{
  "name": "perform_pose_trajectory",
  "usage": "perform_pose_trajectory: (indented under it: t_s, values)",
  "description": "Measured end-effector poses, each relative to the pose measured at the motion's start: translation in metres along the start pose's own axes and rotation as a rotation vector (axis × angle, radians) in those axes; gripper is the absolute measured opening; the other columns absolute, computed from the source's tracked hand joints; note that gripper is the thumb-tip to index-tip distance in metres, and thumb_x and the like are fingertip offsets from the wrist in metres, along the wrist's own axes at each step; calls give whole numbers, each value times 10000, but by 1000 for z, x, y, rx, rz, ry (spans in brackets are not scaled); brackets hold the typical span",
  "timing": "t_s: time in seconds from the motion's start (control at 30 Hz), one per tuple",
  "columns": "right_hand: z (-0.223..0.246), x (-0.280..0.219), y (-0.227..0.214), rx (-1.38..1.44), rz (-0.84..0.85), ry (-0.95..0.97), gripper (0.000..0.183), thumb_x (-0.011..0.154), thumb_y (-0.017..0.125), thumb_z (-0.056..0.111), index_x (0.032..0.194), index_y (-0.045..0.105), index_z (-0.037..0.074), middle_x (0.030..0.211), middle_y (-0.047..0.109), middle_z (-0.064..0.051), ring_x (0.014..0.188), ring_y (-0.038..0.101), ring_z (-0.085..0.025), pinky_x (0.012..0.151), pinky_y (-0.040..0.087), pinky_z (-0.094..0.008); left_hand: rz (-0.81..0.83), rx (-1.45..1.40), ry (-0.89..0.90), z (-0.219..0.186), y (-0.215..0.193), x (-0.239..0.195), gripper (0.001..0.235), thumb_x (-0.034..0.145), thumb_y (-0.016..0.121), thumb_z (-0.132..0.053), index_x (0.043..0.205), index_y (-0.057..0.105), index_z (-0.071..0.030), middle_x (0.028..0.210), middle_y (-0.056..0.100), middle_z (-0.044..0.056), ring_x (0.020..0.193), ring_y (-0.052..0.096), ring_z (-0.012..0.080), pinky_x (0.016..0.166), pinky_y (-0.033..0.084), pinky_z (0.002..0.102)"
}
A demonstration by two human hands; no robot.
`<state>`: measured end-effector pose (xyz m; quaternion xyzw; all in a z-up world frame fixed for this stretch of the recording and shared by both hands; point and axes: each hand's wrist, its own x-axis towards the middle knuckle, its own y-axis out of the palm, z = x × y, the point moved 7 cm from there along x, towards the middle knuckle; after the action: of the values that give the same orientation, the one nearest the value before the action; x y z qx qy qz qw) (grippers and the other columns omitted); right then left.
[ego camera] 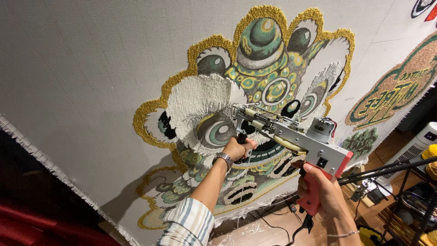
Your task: The person uses a handheld tufting gun to apply white yarn into a canvas stretched on a frame. They follow a pre-drawn design of a stylized character, filling in a specific section with dense loops of yarn. The operator guides the tool steadily across the surface to create a textured pile.
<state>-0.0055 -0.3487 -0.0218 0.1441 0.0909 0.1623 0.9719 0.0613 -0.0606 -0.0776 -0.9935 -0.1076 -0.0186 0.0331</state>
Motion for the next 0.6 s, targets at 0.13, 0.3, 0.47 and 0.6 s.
perform_pose_trajectory:
  t_s: [0.13,0.3,0.47,0.6]
  values:
    - [0,6,7,-22,25,-30,477,852,685,341,1150,704,-31,622,455,-43,507,460,-183,443,391,-337,2,17,-25,5,-5,3,195,911,753,-212,867,747,-23,796,764,32,475,546,83,467,467,275]
    - [-2,5,11,-17,31,1,489,845,675,369,1156,706,-8,611,452,-34,497,477,-182,428,403,-348,6,6,-32,16,-8,10,169,900,751,-207,870,752,-40,801,771,21,485,552,72,471,473,261]
    - [-1,6,15,-39,11,4,474,841,668,371,1139,708,5,609,461,-35,493,486,-188,431,408,-352,2,-4,0,27,-12,23,159,889,770,-186,885,764,-27,780,762,32,486,549,79,468,484,269]
    - [-4,16,19,31,24,-48,406,862,711,337,1092,634,11,620,486,-50,501,483,-187,452,394,-329,-28,45,-31,33,-20,28,169,896,779,-190,880,759,-23,755,741,54,477,568,96,464,480,279]
